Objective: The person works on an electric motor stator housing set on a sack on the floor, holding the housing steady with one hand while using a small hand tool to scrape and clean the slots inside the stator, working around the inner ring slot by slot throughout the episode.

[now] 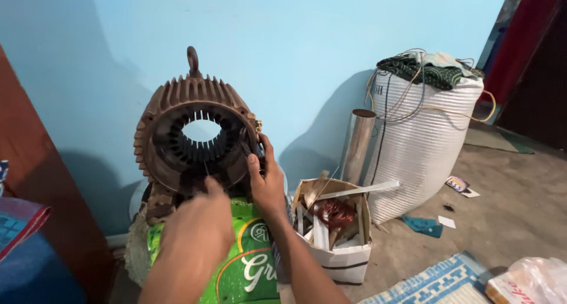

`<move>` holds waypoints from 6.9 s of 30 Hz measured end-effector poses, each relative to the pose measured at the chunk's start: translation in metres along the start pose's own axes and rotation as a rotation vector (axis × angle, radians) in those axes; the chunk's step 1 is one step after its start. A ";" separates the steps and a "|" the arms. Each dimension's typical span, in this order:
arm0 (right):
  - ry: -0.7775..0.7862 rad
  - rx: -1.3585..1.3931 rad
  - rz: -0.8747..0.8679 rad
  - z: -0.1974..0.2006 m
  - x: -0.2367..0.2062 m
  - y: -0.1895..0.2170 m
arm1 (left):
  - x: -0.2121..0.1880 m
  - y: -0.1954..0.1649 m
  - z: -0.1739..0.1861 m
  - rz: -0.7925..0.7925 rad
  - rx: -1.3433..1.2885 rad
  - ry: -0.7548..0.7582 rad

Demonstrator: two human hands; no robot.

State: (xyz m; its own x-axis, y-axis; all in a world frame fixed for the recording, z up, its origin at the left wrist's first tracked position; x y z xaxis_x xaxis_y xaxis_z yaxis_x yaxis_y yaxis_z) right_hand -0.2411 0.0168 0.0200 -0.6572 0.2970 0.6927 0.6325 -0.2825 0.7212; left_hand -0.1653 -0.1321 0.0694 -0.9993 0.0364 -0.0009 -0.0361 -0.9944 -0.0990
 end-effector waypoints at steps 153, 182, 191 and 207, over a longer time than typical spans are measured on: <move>0.725 0.240 -0.546 -0.129 -0.016 0.050 | 0.063 0.128 -0.012 0.208 -1.070 -0.799; 0.947 -0.268 -0.244 -0.159 0.031 0.050 | 0.047 0.133 0.009 0.062 -1.034 -0.954; 0.922 0.044 -0.497 -0.134 0.019 0.038 | 0.035 0.126 0.010 0.062 -1.010 -1.015; 0.714 0.108 -0.467 -0.114 0.019 0.076 | 0.041 0.134 0.003 0.022 -0.995 -1.048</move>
State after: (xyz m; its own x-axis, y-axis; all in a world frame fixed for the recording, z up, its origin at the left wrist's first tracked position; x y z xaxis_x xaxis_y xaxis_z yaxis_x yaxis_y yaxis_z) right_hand -0.2523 -0.1031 0.0884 -0.9374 -0.2942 0.1866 0.2449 -0.1755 0.9536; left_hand -0.2114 -0.2638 0.0595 -0.5590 -0.4997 0.6617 -0.4396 -0.4980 -0.7475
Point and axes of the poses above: each hand's wrist, its own x-axis towards the middle knuckle, its own z-axis out of the back of the hand, y = z × x, the point moved 5 cm from there along x, towards the middle knuckle, and after that the axes turned 2 degrees about -x, right-handed, at the moved point
